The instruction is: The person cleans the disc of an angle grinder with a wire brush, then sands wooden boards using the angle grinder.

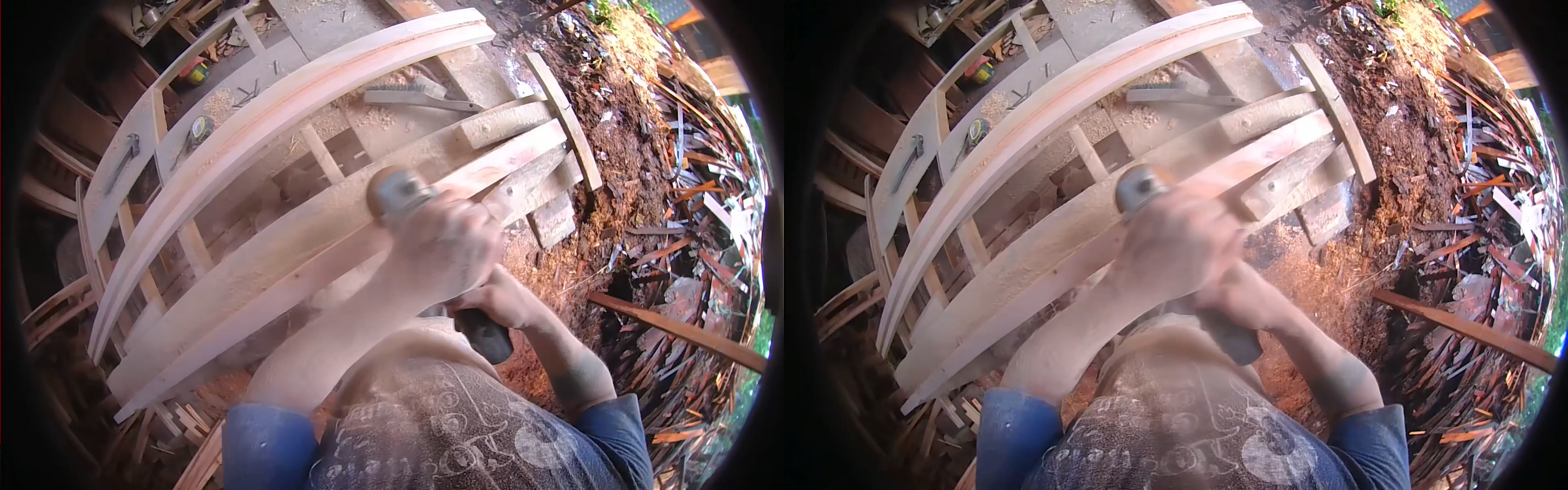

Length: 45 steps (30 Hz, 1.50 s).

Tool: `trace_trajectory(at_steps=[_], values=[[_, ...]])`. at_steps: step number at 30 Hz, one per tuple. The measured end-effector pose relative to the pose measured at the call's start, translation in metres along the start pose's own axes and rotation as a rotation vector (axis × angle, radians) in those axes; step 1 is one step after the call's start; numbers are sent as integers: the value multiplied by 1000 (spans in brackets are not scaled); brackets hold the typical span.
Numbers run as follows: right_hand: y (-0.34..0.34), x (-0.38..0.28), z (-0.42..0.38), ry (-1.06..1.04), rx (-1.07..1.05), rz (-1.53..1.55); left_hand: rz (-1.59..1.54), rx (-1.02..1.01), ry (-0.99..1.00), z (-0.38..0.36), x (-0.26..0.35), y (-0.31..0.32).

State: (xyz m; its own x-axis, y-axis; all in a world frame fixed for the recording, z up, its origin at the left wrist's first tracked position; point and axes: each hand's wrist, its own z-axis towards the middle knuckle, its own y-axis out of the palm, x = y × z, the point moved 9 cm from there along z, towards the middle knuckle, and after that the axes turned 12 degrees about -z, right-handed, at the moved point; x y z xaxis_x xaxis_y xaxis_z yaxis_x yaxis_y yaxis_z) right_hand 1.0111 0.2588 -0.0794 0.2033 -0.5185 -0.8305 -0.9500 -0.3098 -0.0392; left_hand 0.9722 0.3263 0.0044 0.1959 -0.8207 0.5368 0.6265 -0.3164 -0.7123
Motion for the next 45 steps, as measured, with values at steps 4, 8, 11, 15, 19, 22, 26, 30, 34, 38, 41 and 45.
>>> trace_trajectory(at_steps=[4, 8, 11, 15, 19, 22, 26, 30, 34, 38, 41, 45], values=[[88, -26, 12, -55, -209, -198, 16, 14, -182, -75, -4, -62], [142, -22, 27, -102, -363, -443, 155, -8, -353, -127, 1, -101], [133, -19, 21, -149, -307, -420, 151, 4, -346, -128, 5, -97], [70, 1, -3, -78, -180, -304, 47, -41, -161, -72, 16, -37], [-22, 49, -38, 167, 100, 4, -25, -26, 125, 9, 36, 32], [-87, 64, -49, 139, 291, 203, -52, -122, 195, 69, 43, 77], [-160, 75, -63, 245, 366, 356, -43, -191, 254, 144, 47, 134], [-224, 91, -70, 245, 485, 296, -105, -344, 280, 204, 51, 174], [-237, 87, -70, 231, 514, 362, -117, -277, 313, 221, 52, 175], [-193, 78, -61, 254, 393, 292, -41, -351, 199, 174, 43, 154], [-125, 67, -53, 286, 285, 253, -83, -197, 220, 109, 40, 118], [-36, 30, -25, 48, 114, -7, 62, -133, 81, 26, 28, 42]])
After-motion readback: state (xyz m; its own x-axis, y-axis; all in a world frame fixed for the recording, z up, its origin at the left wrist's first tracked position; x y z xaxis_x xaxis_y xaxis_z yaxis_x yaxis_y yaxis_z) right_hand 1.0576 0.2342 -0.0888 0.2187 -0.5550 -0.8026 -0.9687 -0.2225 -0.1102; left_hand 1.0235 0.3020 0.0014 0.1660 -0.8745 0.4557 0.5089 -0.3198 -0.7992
